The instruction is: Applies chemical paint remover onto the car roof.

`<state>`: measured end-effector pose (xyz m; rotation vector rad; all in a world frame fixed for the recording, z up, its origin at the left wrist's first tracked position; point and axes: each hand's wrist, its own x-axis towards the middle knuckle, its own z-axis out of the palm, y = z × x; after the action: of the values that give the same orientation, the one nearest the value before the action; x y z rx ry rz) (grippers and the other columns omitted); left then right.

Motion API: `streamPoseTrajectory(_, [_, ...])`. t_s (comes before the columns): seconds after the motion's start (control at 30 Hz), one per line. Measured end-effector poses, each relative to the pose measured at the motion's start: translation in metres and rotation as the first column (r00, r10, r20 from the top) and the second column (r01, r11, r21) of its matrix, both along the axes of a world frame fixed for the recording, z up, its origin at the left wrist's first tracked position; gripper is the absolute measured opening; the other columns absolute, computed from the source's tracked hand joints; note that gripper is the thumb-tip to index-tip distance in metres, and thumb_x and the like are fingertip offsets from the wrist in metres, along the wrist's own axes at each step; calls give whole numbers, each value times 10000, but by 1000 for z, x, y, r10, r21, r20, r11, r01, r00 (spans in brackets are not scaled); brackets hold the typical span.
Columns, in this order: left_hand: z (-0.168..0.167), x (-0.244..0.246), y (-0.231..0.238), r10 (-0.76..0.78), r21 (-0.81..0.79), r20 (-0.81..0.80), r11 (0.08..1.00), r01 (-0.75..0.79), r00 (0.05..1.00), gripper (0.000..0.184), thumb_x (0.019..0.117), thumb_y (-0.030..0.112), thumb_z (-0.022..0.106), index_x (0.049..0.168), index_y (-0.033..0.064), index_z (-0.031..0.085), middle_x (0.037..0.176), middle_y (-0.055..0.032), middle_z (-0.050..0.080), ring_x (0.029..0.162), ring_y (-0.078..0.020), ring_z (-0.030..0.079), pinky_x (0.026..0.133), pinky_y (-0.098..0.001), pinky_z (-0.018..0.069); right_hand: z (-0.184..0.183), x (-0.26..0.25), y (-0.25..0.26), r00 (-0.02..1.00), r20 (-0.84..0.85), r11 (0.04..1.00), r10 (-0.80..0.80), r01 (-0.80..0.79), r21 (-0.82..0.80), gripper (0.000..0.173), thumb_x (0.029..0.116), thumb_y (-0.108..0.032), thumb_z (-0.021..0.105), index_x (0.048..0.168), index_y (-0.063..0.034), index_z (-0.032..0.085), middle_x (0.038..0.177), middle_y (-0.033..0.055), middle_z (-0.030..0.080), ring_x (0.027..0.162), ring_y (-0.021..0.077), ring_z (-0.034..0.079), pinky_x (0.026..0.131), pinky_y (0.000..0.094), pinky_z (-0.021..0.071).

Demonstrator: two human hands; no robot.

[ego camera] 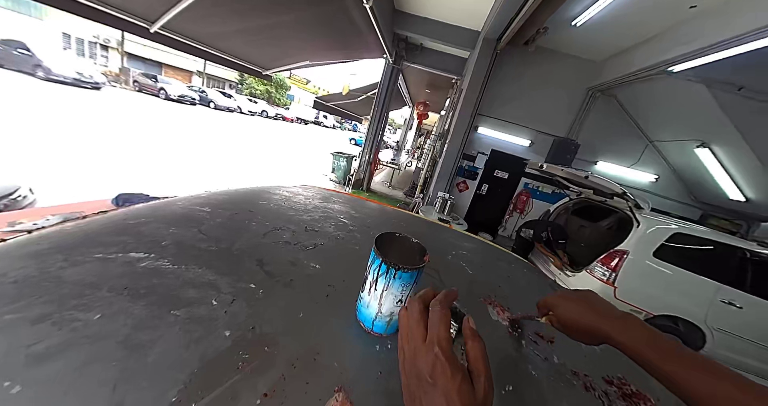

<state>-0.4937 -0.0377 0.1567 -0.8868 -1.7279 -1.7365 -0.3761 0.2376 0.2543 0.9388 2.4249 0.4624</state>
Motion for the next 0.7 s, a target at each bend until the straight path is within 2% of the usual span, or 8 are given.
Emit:
streamPoseTrajectory(0.13, [1, 1, -3, -8, -6, 22, 1000, 9, 1000, 331, 905, 292, 644, 1165, 113, 743, 1161, -89, 675, 1041, -216, 637, 838, -342, 554, -15, 29, 4, 998, -65, 998, -16, 13, -54, 315, 1062, -298, 493, 1255, -153, 695, 1168, 183, 718, 1131, 412, 670, 895, 668, 512])
streamPoseTrajectory(0.27, [-3, 1, -2, -3, -13, 1, 1000, 3, 1000, 324, 907, 288, 646, 1161, 111, 744, 1148, -94, 675, 1037, -212, 638, 838, -336, 556, -30, 23, 22, 992, -123, 997, -10, 1, -74, 329, 1070, -306, 479, 1277, -152, 682, 1194, 177, 712, 1157, 406, 661, 926, 657, 509])
streamPoseTrajectory(0.33, [-2, 0, -1, 7, -13, -5, 1000, -7, 1000, 321, 907, 286, 655, 1164, 114, 742, 1153, -92, 673, 1041, -211, 635, 840, -332, 552, -25, 19, 36, 993, -117, 997, 23, -32, -76, 328, 1069, -304, 479, 1288, -164, 679, 1193, 172, 714, 1155, 400, 662, 934, 649, 507])
streamPoseTrajectory(0.5, [-2, -1, -4, 13, -31, -15, 999, -14, 1000, 318, 906, 276, 663, 1170, 117, 743, 1162, -88, 675, 1063, -208, 635, 854, -334, 552, -15, 54, 49, 991, -107, 991, 80, -91, -99, 348, 1081, -347, 488, 1367, -234, 651, 1197, 165, 720, 1142, 404, 668, 942, 650, 500])
streamPoseTrajectory(0.6, [-6, -3, 1, 36, -52, -62, 998, -40, 997, 315, 912, 283, 662, 1172, 127, 743, 1161, -86, 677, 1052, -203, 637, 847, -330, 553, -28, 42, 61, 978, -167, 983, 125, -144, -112, 361, 1084, -335, 470, 1389, -235, 635, 1189, 173, 721, 1128, 402, 676, 939, 649, 505])
streamPoseTrajectory(0.7, [-5, -7, 2, 81, -52, -78, 995, -85, 994, 314, 909, 281, 662, 1167, 120, 740, 1154, -87, 673, 1042, -200, 633, 839, -324, 551, -21, 44, 74, 976, -142, 978, 162, -178, -108, 348, 1084, -341, 470, 1369, -238, 642, 1183, 154, 723, 1126, 383, 680, 936, 636, 513])
